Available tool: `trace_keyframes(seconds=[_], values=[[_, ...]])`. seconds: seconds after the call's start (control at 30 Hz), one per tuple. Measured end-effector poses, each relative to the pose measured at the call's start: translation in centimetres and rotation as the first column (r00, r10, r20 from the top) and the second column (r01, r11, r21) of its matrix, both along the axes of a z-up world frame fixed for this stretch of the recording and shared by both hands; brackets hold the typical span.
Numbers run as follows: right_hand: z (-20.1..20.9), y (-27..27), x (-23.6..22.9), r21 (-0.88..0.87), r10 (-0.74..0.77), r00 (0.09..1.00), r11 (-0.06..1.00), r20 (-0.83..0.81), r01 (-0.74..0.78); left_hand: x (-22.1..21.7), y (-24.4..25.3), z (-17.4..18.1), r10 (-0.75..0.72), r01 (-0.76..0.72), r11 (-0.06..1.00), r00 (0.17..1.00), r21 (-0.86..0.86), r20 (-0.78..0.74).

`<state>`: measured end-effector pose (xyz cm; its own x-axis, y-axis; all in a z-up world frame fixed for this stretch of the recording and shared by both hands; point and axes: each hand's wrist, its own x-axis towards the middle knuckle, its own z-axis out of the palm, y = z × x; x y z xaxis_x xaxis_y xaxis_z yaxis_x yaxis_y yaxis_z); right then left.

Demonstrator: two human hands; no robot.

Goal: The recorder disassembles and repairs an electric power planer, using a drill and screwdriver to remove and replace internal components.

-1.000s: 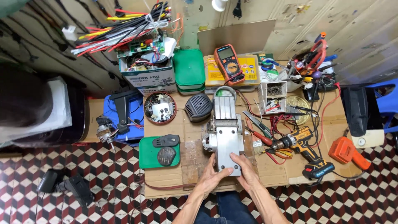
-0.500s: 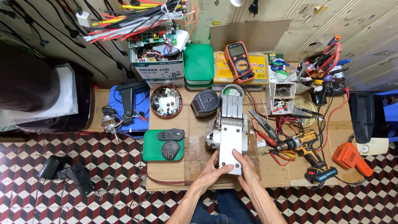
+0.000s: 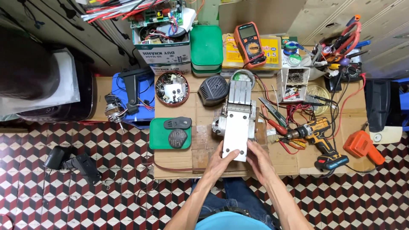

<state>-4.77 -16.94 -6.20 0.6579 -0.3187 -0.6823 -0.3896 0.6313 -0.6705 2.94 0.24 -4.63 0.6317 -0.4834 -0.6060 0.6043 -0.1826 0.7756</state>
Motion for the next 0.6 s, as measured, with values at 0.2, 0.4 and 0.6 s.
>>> trace_keyframes(seconds=[0.2,0.4,0.6], values=[[-0.7,1.2,-0.5,0.039,0.024,0.999,0.999,-0.03,-0.022,0.8,1.1,-0.4,0.037,-0.037,0.998,0.999,-0.04,-0.016],[-1.1,1.9,0.8,-0.034,0.083,0.991,0.996,-0.106,-0.087,0.4,0.8,-2.0,0.071,-0.08,0.977,0.996,-0.198,-0.051],[-0.3,1.5,2.8,-0.054,0.085,0.989,0.994,-0.123,-0.092,-0.7,-0.6,0.4,0.086,-0.081,0.992,0.995,-0.096,0.047]])
